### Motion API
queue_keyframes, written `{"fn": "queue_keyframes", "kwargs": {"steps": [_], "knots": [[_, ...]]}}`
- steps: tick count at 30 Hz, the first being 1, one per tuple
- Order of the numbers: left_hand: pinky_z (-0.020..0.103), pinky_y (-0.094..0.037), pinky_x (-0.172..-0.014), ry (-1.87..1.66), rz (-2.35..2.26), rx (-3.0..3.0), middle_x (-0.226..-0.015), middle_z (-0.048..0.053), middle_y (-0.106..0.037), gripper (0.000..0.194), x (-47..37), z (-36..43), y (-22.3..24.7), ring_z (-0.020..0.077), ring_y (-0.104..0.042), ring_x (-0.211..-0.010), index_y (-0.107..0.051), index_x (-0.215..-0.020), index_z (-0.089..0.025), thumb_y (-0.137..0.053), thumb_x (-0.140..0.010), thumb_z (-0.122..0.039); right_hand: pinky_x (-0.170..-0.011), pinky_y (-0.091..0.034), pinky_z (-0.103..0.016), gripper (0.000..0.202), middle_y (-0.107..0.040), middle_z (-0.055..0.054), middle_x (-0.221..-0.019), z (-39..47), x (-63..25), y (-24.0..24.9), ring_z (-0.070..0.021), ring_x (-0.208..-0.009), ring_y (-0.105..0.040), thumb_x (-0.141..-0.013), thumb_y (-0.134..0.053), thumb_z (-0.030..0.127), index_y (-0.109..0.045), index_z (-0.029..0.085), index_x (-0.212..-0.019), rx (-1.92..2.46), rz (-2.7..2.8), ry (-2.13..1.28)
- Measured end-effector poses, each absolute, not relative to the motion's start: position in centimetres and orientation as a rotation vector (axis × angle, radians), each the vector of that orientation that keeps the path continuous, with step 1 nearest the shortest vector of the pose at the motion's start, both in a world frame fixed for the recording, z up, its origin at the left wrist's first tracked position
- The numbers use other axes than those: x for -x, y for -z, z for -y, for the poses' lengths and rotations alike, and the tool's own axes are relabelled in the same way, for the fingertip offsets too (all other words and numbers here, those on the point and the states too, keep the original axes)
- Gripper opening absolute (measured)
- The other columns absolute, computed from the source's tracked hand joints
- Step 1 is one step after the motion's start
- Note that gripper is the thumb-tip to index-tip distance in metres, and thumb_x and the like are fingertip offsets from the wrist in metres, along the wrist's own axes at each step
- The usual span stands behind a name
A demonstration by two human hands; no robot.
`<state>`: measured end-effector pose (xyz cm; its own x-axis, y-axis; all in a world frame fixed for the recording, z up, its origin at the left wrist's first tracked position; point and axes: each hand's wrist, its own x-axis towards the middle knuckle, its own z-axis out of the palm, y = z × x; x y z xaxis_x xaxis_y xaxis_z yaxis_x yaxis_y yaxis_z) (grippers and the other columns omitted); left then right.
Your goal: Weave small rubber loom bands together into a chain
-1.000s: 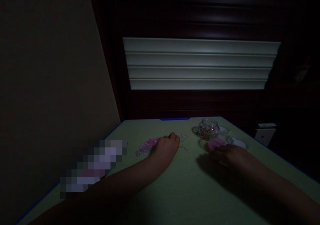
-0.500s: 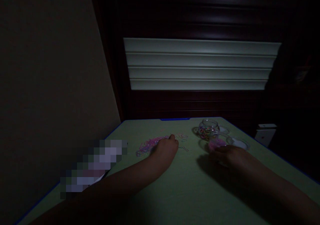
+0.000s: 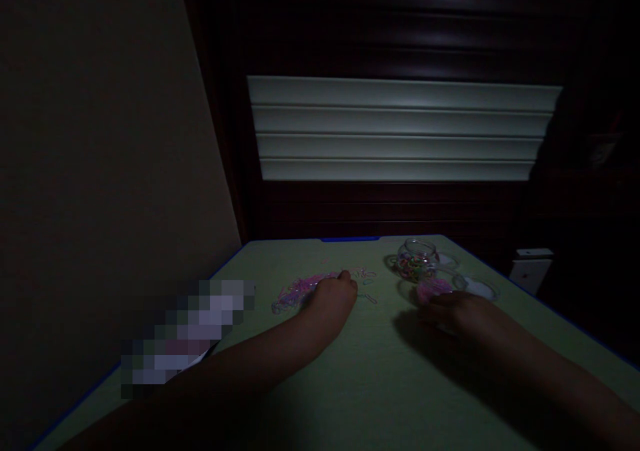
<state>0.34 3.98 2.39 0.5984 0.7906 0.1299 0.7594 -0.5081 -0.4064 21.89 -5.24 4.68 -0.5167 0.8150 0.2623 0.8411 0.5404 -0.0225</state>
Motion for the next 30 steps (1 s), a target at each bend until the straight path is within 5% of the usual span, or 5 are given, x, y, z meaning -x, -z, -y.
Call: {"fn": "queue_keyframes", "kwargs": {"steps": [30], "knots": [[0.026, -0.048, -0.061, -0.051, 1.403, 2.300, -0.089, 0.017, -0.058, 0.017, -0.85, -3.40, -2.29, 0.0204, -0.063, -0.077, -0.064, -0.088, -0.005, -0.049, -0.079, -0.002, -0.055, -0.033, -0.026, 0.022, -0.062, -0.003, -0.073, 5.24, -21.81, -4.68, -0.0133, -0.062, -0.055, -0.087, -0.042, 0.021, -0.060, 0.019, -0.074, 1.414, 2.564, 0.181]]}}
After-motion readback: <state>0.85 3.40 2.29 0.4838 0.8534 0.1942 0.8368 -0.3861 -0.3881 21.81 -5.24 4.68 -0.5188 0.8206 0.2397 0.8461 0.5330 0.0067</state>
